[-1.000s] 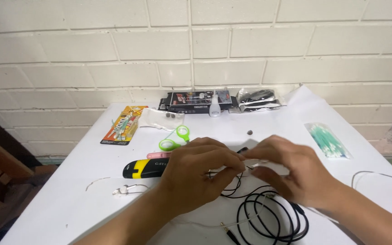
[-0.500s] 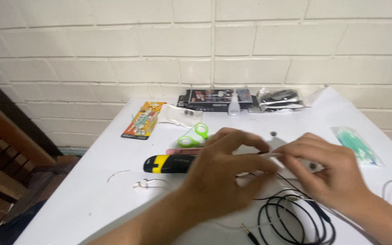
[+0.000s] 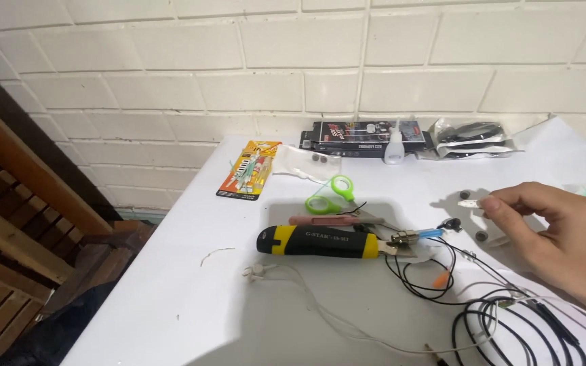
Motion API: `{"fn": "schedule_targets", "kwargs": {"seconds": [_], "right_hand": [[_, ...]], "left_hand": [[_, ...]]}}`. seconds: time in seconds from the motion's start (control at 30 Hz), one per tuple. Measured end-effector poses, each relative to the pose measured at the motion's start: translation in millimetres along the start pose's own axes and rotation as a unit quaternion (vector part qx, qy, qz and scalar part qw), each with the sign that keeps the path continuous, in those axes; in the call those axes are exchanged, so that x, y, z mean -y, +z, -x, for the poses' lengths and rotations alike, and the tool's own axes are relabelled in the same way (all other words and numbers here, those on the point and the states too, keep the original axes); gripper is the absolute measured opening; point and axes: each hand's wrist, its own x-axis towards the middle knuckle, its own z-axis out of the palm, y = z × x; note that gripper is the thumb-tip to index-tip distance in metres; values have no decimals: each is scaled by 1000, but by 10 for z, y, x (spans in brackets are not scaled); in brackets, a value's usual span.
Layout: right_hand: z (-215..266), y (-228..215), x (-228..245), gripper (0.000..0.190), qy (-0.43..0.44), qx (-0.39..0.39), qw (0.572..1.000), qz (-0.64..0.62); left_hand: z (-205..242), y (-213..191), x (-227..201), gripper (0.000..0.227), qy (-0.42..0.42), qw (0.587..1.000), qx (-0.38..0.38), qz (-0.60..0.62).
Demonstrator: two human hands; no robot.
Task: Repairing a pair of earphones by stripping wires and soldering electronic components on a workbench.
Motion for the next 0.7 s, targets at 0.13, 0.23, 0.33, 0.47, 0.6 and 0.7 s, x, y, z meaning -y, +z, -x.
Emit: {"fn": "schedule_targets", "kwargs": {"seconds": [0.13, 0.23, 0.33, 0.47, 0.6, 0.7], "right_hand": [[-28, -38, -77, 13, -27, 5, 999, 16], [-77, -33, -49, 17, -39, 42, 998, -3], [-103, 62, -94, 23, -67, 116, 991, -17], [-153, 174, 62, 22, -184, 123, 975, 31], [-296, 243, 334, 23, -133, 181, 972, 75], [-365, 287, 291, 24, -67, 213, 972, 78]], "left_hand": [[-70, -8, -75, 13, -19, 999, 25, -29], [-354, -172, 194, 12, -41, 996, 44, -59], [-764, -585, 908, 10, 166, 965, -103, -178], [-744, -738, 942, 24, -180, 881, -66, -433], [-752, -676, 919, 23, -179, 893, -104, -400], [-752, -685, 875, 22, -118, 917, -148, -350]]}}
